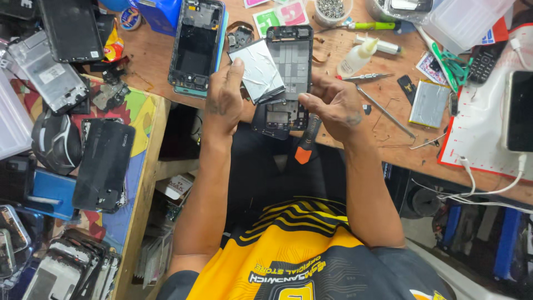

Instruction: The person removes the battery from a disassembled smartphone using a plastic pry tool and tweezers, then places the battery aside. They then pick up a blue phone back cover and a separate motherboard, and use a screwdriver to remove screws from the motherboard.

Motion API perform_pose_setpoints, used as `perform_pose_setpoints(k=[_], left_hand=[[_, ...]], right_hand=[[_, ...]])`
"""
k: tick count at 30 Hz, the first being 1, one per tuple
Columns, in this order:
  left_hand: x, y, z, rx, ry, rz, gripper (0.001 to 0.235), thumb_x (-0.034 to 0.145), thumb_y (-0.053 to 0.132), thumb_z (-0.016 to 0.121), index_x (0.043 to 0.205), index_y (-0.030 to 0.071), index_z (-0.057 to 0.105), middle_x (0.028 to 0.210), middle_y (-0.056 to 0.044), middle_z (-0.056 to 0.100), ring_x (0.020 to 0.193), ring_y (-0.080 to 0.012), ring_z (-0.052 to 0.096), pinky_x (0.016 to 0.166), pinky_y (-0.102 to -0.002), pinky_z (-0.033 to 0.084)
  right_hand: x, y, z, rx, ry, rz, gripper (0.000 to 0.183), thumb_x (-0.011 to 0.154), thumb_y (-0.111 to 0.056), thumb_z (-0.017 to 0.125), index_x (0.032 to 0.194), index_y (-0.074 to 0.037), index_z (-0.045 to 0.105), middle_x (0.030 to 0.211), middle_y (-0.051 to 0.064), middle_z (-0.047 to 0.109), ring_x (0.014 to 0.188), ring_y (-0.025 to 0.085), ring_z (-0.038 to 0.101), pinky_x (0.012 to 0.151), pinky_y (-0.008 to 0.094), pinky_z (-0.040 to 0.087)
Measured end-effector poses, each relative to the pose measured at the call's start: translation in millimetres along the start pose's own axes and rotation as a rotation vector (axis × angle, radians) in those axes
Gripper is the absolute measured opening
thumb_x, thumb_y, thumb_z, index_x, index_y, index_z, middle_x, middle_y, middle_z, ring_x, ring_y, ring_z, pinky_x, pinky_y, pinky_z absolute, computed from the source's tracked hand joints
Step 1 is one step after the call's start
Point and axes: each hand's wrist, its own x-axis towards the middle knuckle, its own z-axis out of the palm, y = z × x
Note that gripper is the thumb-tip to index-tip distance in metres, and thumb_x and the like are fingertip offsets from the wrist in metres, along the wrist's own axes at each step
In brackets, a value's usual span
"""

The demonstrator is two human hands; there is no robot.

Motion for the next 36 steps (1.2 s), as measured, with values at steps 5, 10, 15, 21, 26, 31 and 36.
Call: perform_pose_setpoints(k=[5,10,15,21,26,31,36], left_hand=[[-4.1,14.2,3.4,-0.013,0.094,0.100,0.044,0.109,0.032,0.047,0.096,-0.005,0.069,0.082,-0.002,0.070,0.072,-0.0062,0.060,0.064,-0.027,0.049],[-20.0,26.5,-11.9,0.043,0.235,0.112,0.038,0.108,0.029,0.053,0.095,-0.005,0.067,0.075,0.000,0.065,0.061,-0.0049,0.050,0.053,-0.027,0.040],[-53.1,26.9,-31.9,0.327,0.359,0.227,0.038,0.109,0.028,0.056,0.094,-0.005,0.068,0.072,0.001,0.059,0.064,-0.0039,0.046,0.056,-0.027,0.036],[-84.5,18.8,-44.0,0.236,0.459,0.261,0.039,0.110,0.032,0.055,0.095,-0.002,0.068,0.077,0.004,0.066,0.071,-0.0024,0.052,0.064,-0.026,0.043],[-131.4,19.1,-63.1,0.439,0.535,0.275,0.037,0.106,0.033,0.069,0.101,-0.004,0.069,0.078,-0.004,0.058,0.072,-0.0077,0.048,0.064,-0.028,0.040],[-165.8,-0.3,-71.7,0.406,0.579,0.145,0.033,0.105,0.029,0.067,0.112,-0.002,0.075,0.083,-0.008,0.073,0.072,-0.0090,0.063,0.067,-0.028,0.050],[-139.9,-98.1,-98.1,0.352,0.548,-0.006,0.026,0.098,0.023,0.065,0.105,0.000,0.073,0.078,-0.009,0.075,0.061,-0.0134,0.072,0.058,-0.029,0.055]], right_hand=[[-2.9,10.9,-8.7,0.059,0.042,-0.024,0.050,0.097,-0.008,0.069,0.141,0.013,0.055,0.123,0.014,0.071,0.108,0.015,0.068,0.098,0.029,0.055],[-5.6,12.7,-13.8,0.123,0.032,-0.009,0.049,0.100,-0.004,0.062,0.145,0.012,0.048,0.130,0.014,0.068,0.117,0.017,0.066,0.103,0.030,0.054],[-5.7,14.1,-12.4,0.125,0.014,-0.026,0.047,0.104,-0.002,0.057,0.147,0.012,0.046,0.132,0.015,0.066,0.120,0.018,0.065,0.106,0.031,0.053],[-5.6,24.1,-8.6,-0.059,0.113,-0.145,0.051,0.105,0.004,0.060,0.153,0.011,0.043,0.124,0.013,0.070,0.108,0.014,0.066,0.096,0.026,0.053],[-8.2,30.5,-12.7,-0.285,0.195,-0.193,0.048,0.108,0.006,0.065,0.153,0.011,0.049,0.108,0.010,0.072,0.093,0.010,0.065,0.086,0.022,0.054],[-12.8,29.4,-11.2,-0.192,0.099,-0.248,0.050,0.111,0.006,0.066,0.156,0.013,0.046,0.118,0.010,0.073,0.103,0.010,0.067,0.096,0.023,0.054],[-11.4,37.5,-14.6,-0.158,0.170,-0.194,0.053,0.105,0.003,0.069,0.152,0.013,0.047,0.113,0.006,0.071,0.098,0.008,0.066,0.091,0.019,0.053]])
